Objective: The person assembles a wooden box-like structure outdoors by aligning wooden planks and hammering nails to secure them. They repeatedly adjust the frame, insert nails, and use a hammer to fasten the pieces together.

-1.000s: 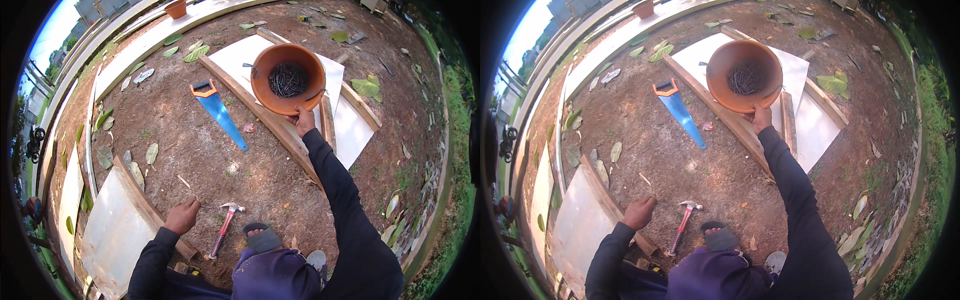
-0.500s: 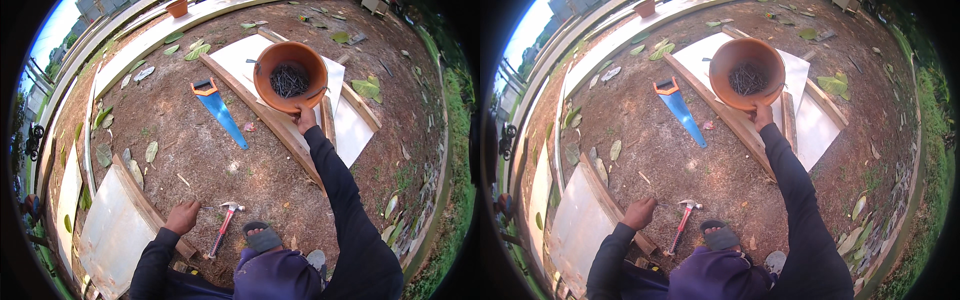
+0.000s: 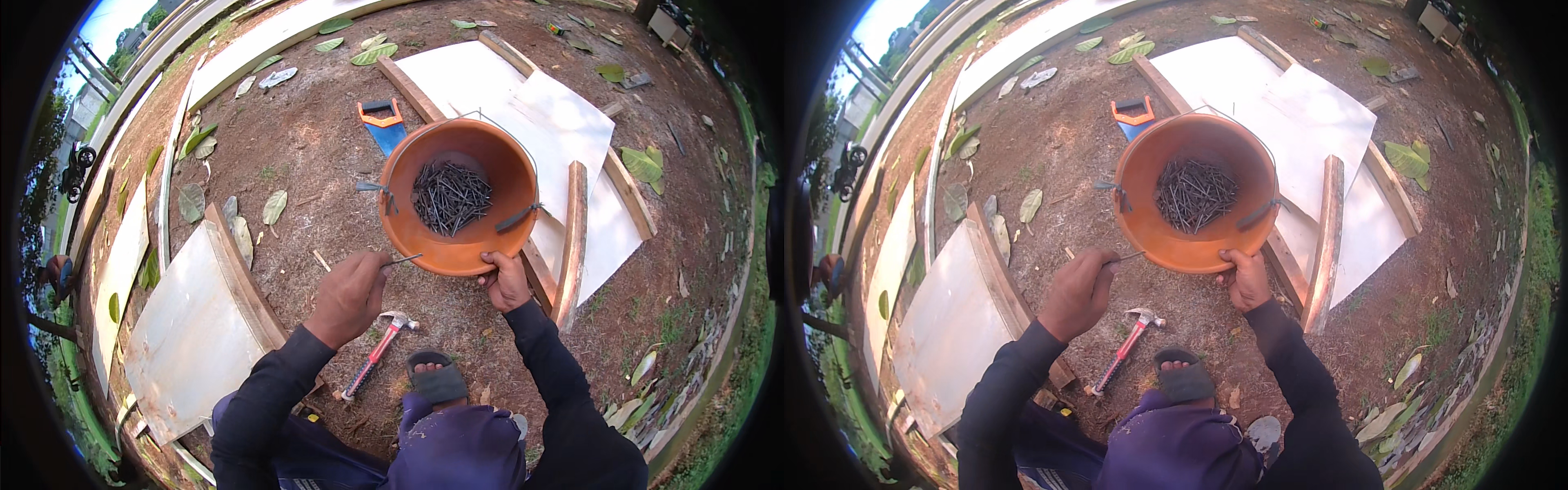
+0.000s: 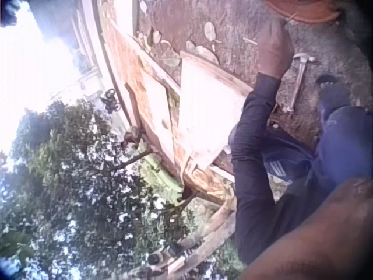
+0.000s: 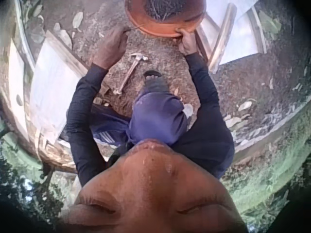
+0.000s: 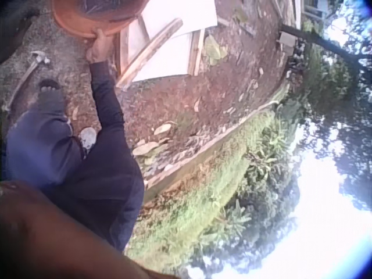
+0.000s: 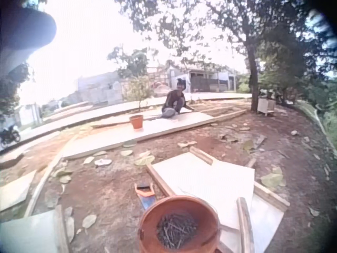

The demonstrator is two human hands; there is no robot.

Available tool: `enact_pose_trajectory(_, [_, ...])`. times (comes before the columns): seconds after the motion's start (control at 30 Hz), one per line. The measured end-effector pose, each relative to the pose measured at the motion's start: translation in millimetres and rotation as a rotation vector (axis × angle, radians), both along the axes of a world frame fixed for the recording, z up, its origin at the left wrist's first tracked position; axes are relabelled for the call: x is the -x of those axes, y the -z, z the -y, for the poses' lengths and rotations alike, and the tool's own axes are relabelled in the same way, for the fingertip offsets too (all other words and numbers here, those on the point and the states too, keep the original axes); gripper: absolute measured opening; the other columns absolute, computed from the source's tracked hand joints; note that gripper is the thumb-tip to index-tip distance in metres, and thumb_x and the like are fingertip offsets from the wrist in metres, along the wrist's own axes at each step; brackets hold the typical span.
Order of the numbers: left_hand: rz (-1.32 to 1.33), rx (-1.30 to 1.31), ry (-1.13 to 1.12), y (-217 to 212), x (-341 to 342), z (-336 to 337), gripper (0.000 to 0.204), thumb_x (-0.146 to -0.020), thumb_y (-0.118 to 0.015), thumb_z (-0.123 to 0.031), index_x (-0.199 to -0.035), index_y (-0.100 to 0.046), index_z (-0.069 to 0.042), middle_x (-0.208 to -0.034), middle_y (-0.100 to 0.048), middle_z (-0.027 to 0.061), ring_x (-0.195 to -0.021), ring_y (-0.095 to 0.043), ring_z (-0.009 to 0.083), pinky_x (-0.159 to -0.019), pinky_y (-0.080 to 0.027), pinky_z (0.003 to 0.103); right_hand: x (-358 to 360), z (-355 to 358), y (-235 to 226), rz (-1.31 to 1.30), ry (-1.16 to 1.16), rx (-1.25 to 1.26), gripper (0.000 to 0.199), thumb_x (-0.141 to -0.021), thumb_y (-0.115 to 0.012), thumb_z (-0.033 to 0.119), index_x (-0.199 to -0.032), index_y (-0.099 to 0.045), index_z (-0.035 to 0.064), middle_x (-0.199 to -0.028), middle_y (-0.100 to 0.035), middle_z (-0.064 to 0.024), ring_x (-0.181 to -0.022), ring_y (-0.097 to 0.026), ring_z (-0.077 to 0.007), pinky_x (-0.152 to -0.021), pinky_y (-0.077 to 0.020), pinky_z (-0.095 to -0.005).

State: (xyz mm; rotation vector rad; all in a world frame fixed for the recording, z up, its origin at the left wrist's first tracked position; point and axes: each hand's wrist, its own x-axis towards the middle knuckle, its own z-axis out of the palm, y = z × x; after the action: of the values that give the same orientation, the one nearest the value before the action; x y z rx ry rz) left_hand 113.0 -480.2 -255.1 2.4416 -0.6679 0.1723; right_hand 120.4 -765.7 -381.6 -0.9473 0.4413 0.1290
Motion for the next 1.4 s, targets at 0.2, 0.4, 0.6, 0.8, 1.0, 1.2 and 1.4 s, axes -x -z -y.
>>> enact_pose_trajectory(0.2, [0.104, -0.124, -0.044, 14.7, 6.4, -3.8, 0.024, -0.089, -0.072, -0.008, -0.111, -0.067, -0.002, -0.108, -0.069, 0.0153, -0.099, -0.068, 0.0348, -0.085, -0.054, 0.044, 52.4, -55.1, 9.3, -0.206, -0.149, -0.186, 0.04, -0.093, -0.062, 0.003, -0.131, -0.051, 0.0027, -0.102, -0.068, -0.0084, -0.074, -0.07, -0.0151, -0.044, -0.0528, -0.0268])
enact_pose_trajectory(0.4, [-0.211, -0.123, -0.328, -7.7, 80.4, -72.6, 0.025, -0.093, -0.073, -0.016, -0.114, -0.069, -0.002, -0.101, -0.071, 0.0154, -0.093, -0.069, 0.0344, -0.081, -0.055, 0.045, 69.7, -61.3, 16.6, -0.293, -0.265, -0.081, 0.041, -0.09, -0.062, 0.002, -0.129, -0.051, 0.003, -0.102, -0.066, -0.0093, -0.069, -0.067, -0.0147, -0.039, -0.0462, -0.0266])
enact_pose_trajectory(0.6, [-0.425, 0.072, -0.753, -45.1, 106.3, -144.3, 0.03, -0.099, -0.07, -0.028, -0.11, -0.072, 0.0, -0.097, -0.076, 0.0188, -0.088, -0.074, 0.0307, -0.078, -0.058, 0.041, 58.3, -65.8, -3.2, -0.258, -0.309, 0.065, 0.033, -0.089, -0.062, 0.006, -0.121, -0.056, 0.0056, -0.093, -0.066, -0.0045, -0.063, -0.061, -0.0128, -0.039, -0.039, -0.0251])
enact_pose_trajectory(0.8, [-0.515, -0.045, -0.815, -85.5, 157.4, -195.0, 0.036, -0.101, -0.067, -0.034, -0.113, -0.072, 0.0, -0.104, -0.076, 0.0179, -0.095, -0.073, 0.0317, -0.081, -0.057, 0.04, 44.2, -59.2, 16.3, -0.292, -0.318, 0.132, 0.02, -0.092, -0.061, 0.011, -0.111, -0.058, 0.0074, -0.087, -0.066, -0.0038, -0.059, -0.06, -0.0121, -0.04, -0.0391, -0.0248])
enact_pose_trajectory(1.0, [-0.243, -0.354, -0.403, -78.5, 256.0, -64.9, 0.028, -0.097, -0.07, -0.034, -0.102, -0.068, -0.006, -0.103, -0.069, 0.0091, -0.109, -0.067, 0.0256, -0.106, -0.05, 0.046, 36.9, -43.7, 35.9, -0.264, -0.404, 0.151, 0.025, -0.092, -0.061, 0.012, -0.116, -0.059, 0.0054, -0.095, -0.069, -0.0064, -0.067, -0.066, -0.0149, -0.043, -0.0437, -0.0263])
enact_pose_trajectory(1.2, [-0.565, -0.526, 0.189, -50.1, 326.5, -33.1, 0.051, -0.095, -0.066, -0.046, -0.127, -0.062, -0.006, -0.121, -0.069, 0.0117, -0.123, -0.062, 0.0292, -0.124, -0.029, 0.057, 32.7, -41.5, 30.5, -0.277, -0.472, 0.136, 0.029, -0.092, -0.065, 0.013, -0.12, -0.06, 0.0056, -0.1, -0.07, -0.0051, -0.075, -0.068, -0.0143, -0.046, -0.0442, -0.0264])
enact_pose_trajectory(1.4, [-0.311, -0.811, -0.626, -85.2, 273.6, -233.5, 0.057, -0.096, -0.06, -0.061, -0.117, -0.075, -0.01, -0.143, -0.061, 0.0153, -0.135, -0.055, 0.0321, -0.114, -0.035, 0.066, 32.5, -41.5, 34.1, -0.288, -0.484, 0.102, 0.032, -0.092, -0.067, 0.014, -0.123, -0.06, 0.007, -0.1, -0.07, -0.0038, -0.077, -0.069, -0.0148, -0.046, -0.0443, -0.0261])
